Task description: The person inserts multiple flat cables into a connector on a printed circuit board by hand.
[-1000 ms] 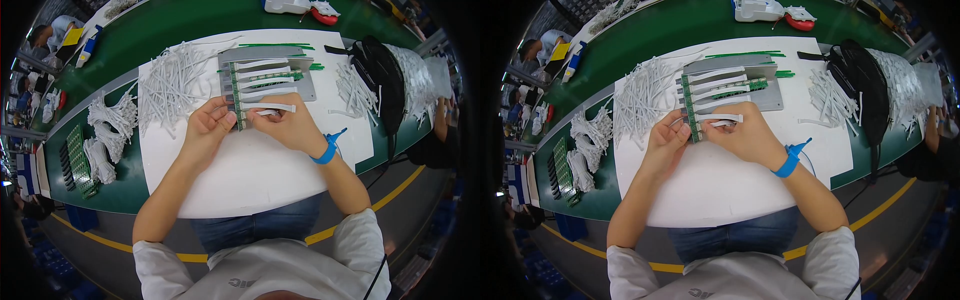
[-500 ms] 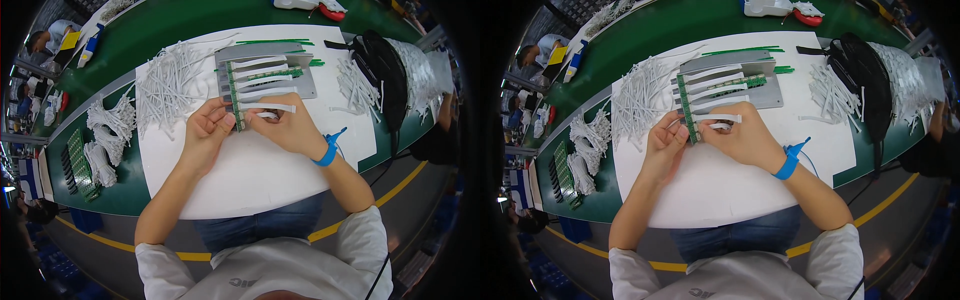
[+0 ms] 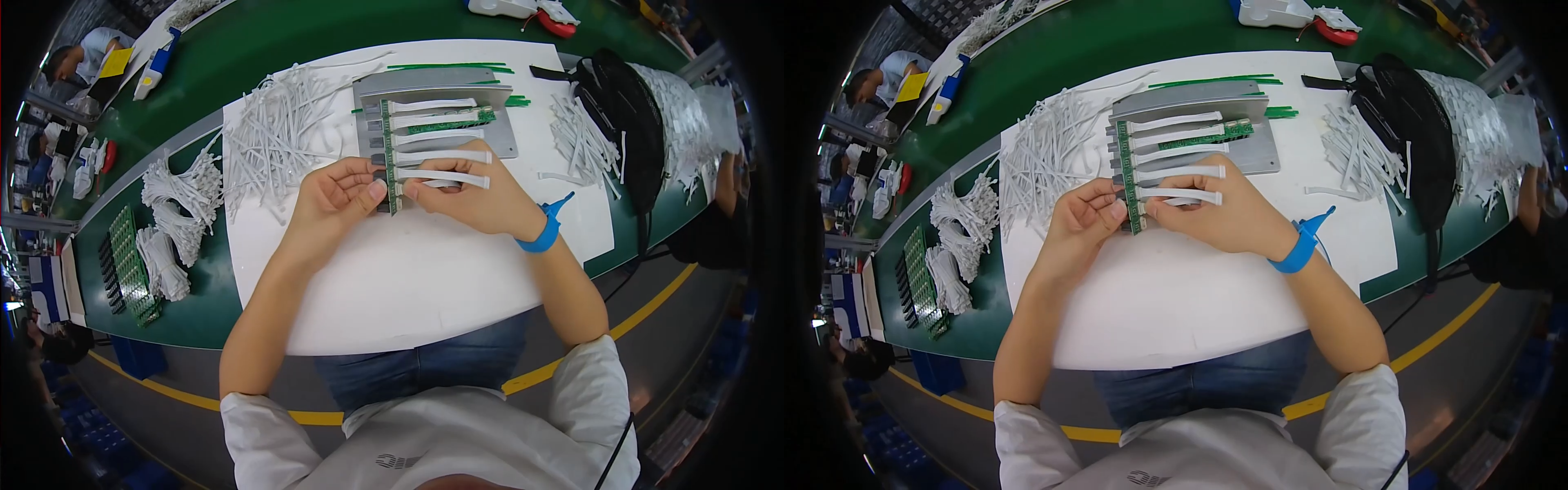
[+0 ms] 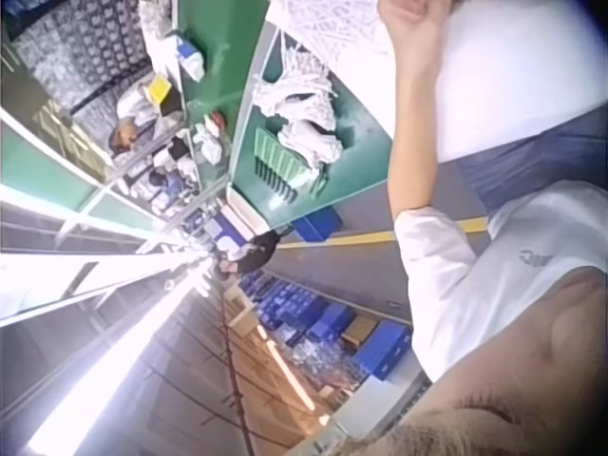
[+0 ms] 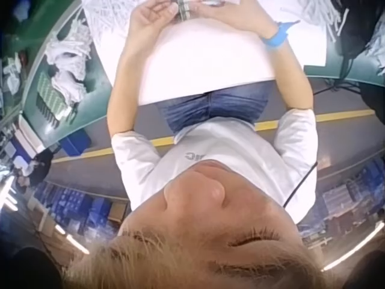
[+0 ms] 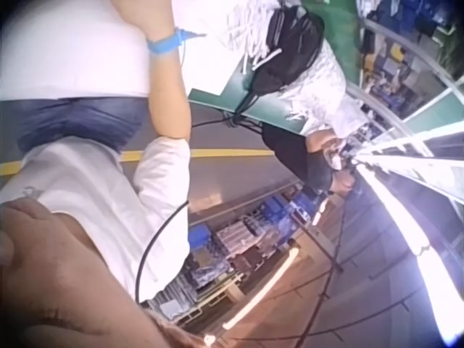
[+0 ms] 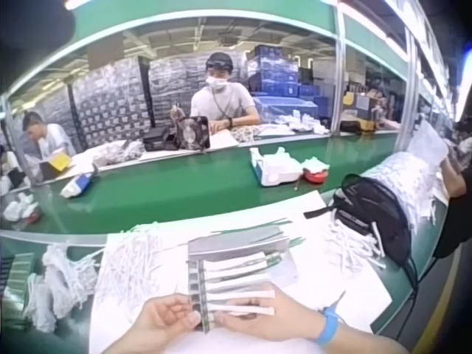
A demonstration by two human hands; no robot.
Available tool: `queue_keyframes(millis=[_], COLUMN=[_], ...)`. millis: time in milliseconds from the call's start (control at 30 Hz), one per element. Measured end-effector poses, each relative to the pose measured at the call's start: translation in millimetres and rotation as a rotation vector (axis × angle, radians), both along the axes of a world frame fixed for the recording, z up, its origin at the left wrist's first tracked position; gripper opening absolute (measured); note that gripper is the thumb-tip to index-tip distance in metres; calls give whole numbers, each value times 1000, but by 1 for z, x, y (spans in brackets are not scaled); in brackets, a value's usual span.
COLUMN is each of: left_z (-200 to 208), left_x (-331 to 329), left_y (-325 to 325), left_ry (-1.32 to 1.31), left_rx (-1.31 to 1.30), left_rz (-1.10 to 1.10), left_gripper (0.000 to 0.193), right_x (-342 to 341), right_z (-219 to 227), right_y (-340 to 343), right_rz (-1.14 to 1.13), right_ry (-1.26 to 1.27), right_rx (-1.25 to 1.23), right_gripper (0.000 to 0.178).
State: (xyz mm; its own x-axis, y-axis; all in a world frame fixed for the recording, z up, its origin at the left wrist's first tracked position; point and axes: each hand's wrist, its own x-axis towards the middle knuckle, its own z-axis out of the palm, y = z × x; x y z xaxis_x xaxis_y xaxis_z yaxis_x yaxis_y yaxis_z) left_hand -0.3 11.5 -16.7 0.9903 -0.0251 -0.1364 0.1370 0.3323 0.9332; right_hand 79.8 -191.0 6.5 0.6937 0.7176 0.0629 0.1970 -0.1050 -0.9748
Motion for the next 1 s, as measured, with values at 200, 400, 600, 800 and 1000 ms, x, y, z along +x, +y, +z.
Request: queue_keyframes(millis=[200,400,600,800,1000], left_z=[-4,-4,-2,-3,-4], left_x=[-6,-6,-5,-5,-2], left_y=[-2,-5,-8,-8,-10], left_ry=[20,13,31,40,41], left_rx=[-51,-113,-115,-113,-124], left_rz=[-6,-6,34,59,91], left_gripper=[25,24,23,22,22], right_x=[5,0,-6,-3,-3], right_z=[-2,-3,2,8,-1], right_y=[-6,-6,0,1,4], right_rz=[49,64,-8,-35,-60], right_ry=[77,97,80,78,42], right_rx=[63,79,149,-14,110], right_gripper=[19,20,12,14,11])
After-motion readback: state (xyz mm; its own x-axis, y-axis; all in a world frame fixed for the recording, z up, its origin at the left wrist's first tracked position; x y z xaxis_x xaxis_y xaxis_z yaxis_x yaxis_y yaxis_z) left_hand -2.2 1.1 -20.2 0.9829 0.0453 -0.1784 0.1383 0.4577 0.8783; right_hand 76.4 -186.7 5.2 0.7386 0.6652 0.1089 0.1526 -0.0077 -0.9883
